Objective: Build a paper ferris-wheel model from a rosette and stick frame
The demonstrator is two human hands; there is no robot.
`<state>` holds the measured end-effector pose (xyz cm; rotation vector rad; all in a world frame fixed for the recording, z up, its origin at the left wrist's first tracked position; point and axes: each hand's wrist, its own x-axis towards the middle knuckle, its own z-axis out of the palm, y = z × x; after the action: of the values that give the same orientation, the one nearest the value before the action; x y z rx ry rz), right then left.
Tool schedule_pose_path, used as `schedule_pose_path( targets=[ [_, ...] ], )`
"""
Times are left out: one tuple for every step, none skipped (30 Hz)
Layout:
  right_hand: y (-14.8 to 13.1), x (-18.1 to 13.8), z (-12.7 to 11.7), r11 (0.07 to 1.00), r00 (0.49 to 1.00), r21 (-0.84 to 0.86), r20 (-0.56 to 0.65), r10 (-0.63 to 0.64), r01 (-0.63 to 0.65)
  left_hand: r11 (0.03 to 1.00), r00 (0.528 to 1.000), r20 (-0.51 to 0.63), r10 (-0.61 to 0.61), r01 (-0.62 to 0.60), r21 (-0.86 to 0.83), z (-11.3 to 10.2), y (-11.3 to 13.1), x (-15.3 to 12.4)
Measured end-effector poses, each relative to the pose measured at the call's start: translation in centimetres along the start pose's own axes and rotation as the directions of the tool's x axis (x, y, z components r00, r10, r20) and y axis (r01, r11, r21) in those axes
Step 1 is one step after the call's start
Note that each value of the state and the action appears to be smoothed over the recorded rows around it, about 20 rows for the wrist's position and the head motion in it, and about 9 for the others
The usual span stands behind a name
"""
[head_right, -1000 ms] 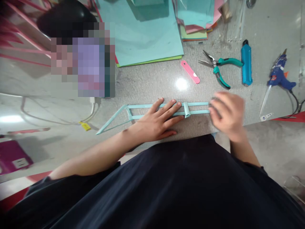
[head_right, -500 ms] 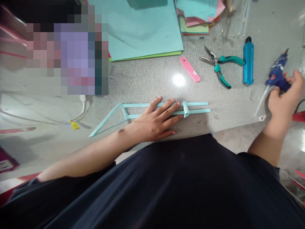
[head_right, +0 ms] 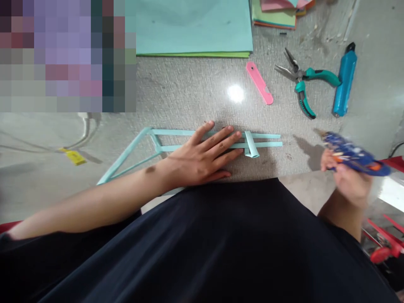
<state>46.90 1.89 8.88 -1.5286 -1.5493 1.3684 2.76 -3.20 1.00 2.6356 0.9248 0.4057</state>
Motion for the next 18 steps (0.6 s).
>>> schedule_pose_path(
  targets=[
    [-0.9,-0.7,1.5,0.999,0.997,0.022,0.06,0.038,-0.04,1.0,1.0,-0.003,-0.003,0.003,-0.006,0.0,0.0,0.0],
    [-1.5,-1.1,2.8,0.997,0.989,0.047,0.134,0.056,-0.063,1.0,1.0,-0.001,-0.006,0.006,-0.012,0.0,0.1,0.0],
    [-1.9,-1.3,3.8,0.995,0.976,0.056,0.206,0.067,-0.08,1.0,1.0,0.001,-0.008,0.008,-0.017,-0.1,0.1,0.0],
    [-2.2,-1.2,4.7,0.992,0.961,0.064,0.264,0.088,-0.109,1.0,1.0,0.003,-0.009,0.009,-0.019,-0.1,0.1,0.0],
    [-2.3,-1.1,5.3,0.987,0.943,0.079,0.316,0.105,-0.137,1.0,1.0,0.004,-0.01,0.01,-0.018,-0.1,0.1,0.0],
    [-2.4,-0.9,5.7,0.982,0.928,0.096,0.353,0.122,-0.165,1.0,1.0,0.003,-0.01,0.01,-0.013,-0.2,0.2,0.0],
    [-2.4,-0.6,6.0,0.975,0.917,0.117,0.376,0.134,-0.19,1.0,1.0,0.0,-0.007,0.007,-0.006,-0.2,0.2,0.0],
    [-2.4,-0.4,6.2,0.969,0.91,0.136,0.391,0.139,-0.207,1.0,1.0,-0.003,-0.003,0.003,0.002,-0.2,0.2,0.0],
    [-2.4,-0.2,6.2,0.966,0.904,0.141,0.402,0.142,-0.215,1.0,1.0,-0.006,0.002,-0.002,0.009,-0.2,0.2,0.1],
    [-2.5,0.0,6.3,0.967,0.901,0.132,0.41,0.145,-0.216,1.0,1.0,-0.009,0.007,-0.006,0.015,-0.2,0.2,0.1],
    [-2.5,0.1,6.3,0.97,0.897,0.108,0.414,0.156,-0.219,1.0,1.0,-0.012,0.01,-0.009,0.018,-0.2,0.2,0.1],
    [-2.5,0.1,6.3,0.971,0.889,0.072,0.423,0.177,-0.227,1.0,1.0,-0.016,0.01,-0.01,0.018,-0.2,0.2,0.1],
    [-2.5,0.1,6.3,0.971,0.878,0.035,0.436,0.197,-0.235,1.0,1.0,-0.023,0.012,-0.011,0.017,-0.1,0.2,0.0],
    [-2.4,0.1,6.4,0.971,0.869,0.002,0.447,0.213,-0.239,1.0,0.999,-0.038,0.015,-0.015,0.014,-0.1,0.3,0.0],
    [-2.4,0.1,6.4,0.97,0.862,-0.022,0.454,0.224,-0.241,1.0,0.998,-0.052,0.019,-0.018,0.01,0.0,0.3,0.0],
    [-2.3,0.0,6.5,0.971,0.86,-0.035,0.458,0.226,-0.237,1.0,0.998,-0.064,0.02,-0.02,0.004,0.0,0.3,0.0],
    [-2.2,0.0,6.6,0.973,0.863,-0.04,0.455,0.221,-0.229,1.0,0.997,-0.071,0.02,-0.02,-0.005,0.1,0.3,-0.1],
    [-2.2,0.0,6.7,0.976,0.871,-0.037,0.445,0.209,-0.216,1.0,0.997,-0.072,0.016,-0.017,-0.012,0.1,0.3,-0.1]
  ],
)
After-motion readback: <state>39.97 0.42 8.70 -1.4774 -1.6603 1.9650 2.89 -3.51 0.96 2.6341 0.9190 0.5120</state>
